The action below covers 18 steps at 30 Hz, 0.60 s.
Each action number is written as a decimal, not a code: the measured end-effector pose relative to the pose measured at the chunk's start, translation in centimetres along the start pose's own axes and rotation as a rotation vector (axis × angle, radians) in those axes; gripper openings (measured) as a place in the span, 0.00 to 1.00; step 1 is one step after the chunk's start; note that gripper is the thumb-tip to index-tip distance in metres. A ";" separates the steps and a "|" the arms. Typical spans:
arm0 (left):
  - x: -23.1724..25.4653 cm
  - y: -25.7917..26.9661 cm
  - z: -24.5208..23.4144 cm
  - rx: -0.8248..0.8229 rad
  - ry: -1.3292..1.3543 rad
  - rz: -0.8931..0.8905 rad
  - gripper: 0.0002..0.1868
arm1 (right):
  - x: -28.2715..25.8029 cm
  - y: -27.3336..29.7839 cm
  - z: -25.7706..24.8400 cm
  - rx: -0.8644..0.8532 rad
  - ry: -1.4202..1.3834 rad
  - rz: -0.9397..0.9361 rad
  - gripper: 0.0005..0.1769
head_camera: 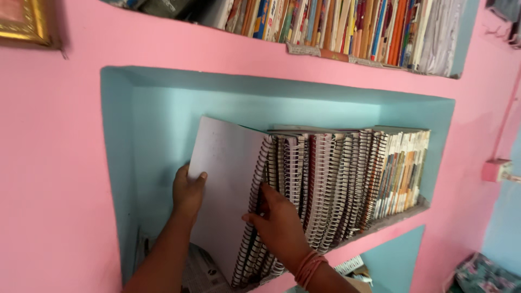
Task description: The person wipes the covers of several spiral-bound notebooks with a cloth and places them on a wall shelf. They handle each notebook one at a time, wiping the front and back covers before stacking them upright on the shelf.
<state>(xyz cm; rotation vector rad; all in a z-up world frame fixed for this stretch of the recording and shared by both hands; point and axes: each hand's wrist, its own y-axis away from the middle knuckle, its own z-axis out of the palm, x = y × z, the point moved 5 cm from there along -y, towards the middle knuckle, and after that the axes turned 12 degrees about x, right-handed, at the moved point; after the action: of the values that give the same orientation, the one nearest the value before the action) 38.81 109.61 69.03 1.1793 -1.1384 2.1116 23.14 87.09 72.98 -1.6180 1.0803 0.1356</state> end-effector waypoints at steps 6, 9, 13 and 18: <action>-2.1 0.0 1.5 0.019 -0.088 -0.040 0.24 | 0.2 -0.5 0.6 0.081 0.117 -0.051 0.41; -3.1 0.4 2.1 -0.016 -0.012 -0.141 0.25 | 0.5 -0.4 1.0 0.126 0.129 -0.093 0.39; -3.9 0.3 3.1 -0.035 -0.020 -0.104 0.27 | 1.0 -0.4 1.3 0.157 0.110 -0.074 0.38; -5.9 -0.2 4.2 -0.007 -0.001 0.139 0.28 | 1.3 -0.3 1.7 0.166 0.131 -0.024 0.37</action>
<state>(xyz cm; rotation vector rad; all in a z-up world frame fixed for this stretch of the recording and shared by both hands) 43.96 106.19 65.30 1.1280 -1.2602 2.2073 24.82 87.75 71.85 -1.5060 1.1403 -0.0754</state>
